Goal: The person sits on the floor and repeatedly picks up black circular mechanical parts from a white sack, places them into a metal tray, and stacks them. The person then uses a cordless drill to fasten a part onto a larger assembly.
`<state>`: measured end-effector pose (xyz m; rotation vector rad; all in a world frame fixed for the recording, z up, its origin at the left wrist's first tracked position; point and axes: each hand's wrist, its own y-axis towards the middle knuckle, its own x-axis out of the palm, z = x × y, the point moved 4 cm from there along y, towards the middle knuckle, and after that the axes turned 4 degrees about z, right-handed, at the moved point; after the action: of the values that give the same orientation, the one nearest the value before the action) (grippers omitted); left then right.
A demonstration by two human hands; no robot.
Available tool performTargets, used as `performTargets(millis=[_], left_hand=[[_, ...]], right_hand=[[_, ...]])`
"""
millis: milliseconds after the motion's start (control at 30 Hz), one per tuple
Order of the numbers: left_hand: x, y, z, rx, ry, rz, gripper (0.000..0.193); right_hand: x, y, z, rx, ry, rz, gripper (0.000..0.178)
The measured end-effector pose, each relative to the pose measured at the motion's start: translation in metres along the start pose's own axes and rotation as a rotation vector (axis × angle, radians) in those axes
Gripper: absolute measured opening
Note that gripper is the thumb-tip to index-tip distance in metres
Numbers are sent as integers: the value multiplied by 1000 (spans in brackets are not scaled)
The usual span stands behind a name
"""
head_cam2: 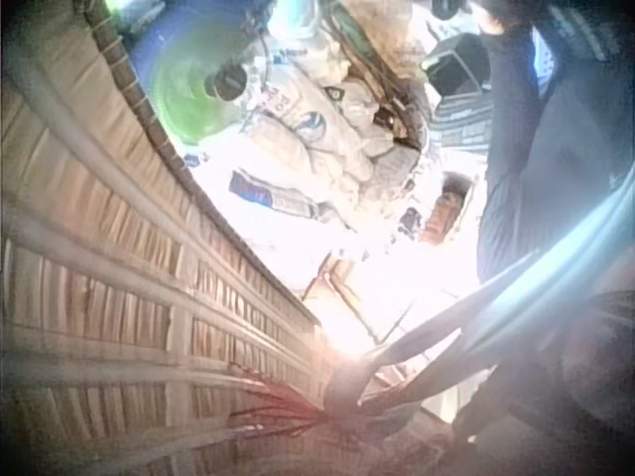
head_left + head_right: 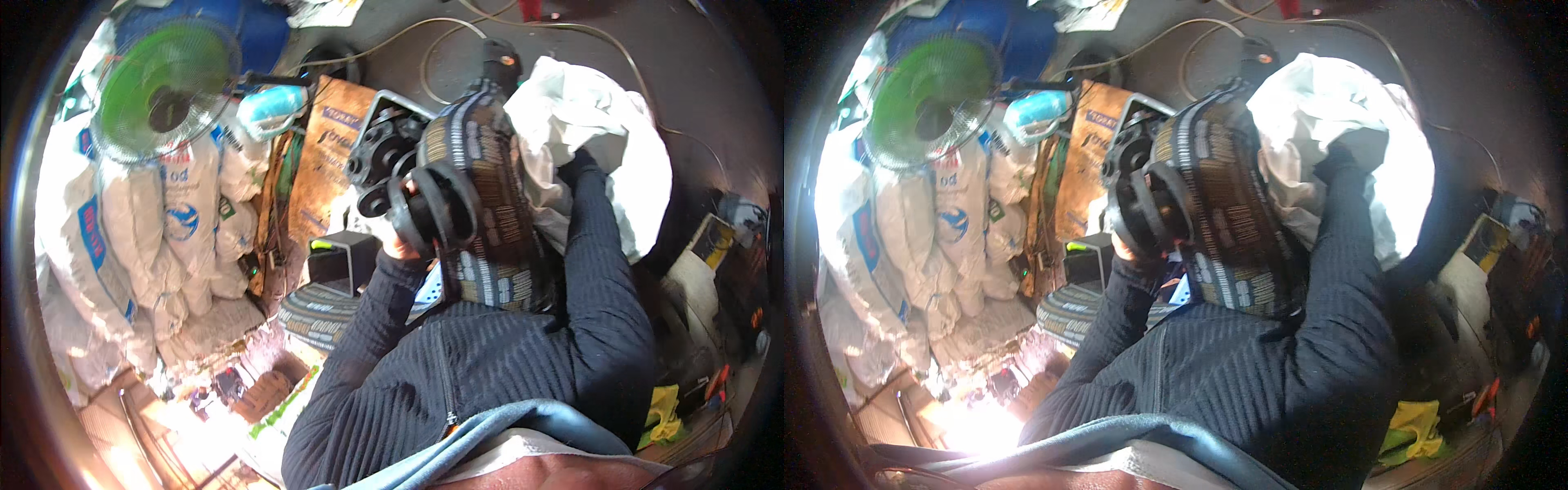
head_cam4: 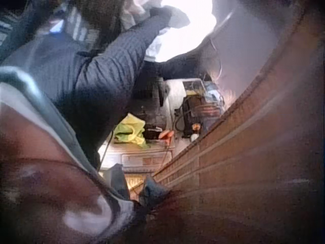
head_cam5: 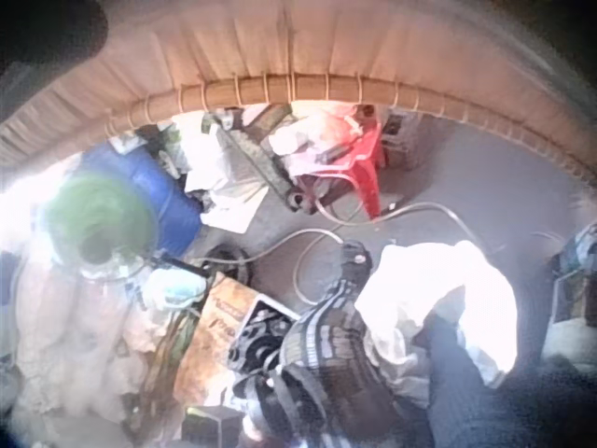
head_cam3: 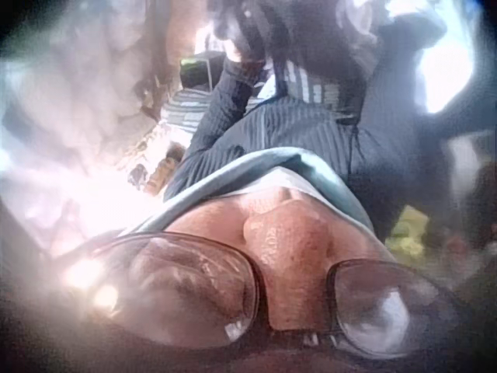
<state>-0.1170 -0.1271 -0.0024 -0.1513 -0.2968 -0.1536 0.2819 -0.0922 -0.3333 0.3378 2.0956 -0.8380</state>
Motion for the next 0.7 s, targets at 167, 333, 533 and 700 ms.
performTargets(millis=[167,333,533,700], left_hand=[[10,9,-7,-196,-626,-136,47],[4,2,-17,-292,-855,-294,54],[30,8,-3,-245,-680,-191,38],[10,-7,-20,-227,-715,-271,55]], right_hand=[[-55,-16,74,100,347,94,45],[-133,-56,103,158,829,-17,44],[-157,-104,55,70,1120,-49,43],[-188,-138,-3,-119,1225,-11,42]])
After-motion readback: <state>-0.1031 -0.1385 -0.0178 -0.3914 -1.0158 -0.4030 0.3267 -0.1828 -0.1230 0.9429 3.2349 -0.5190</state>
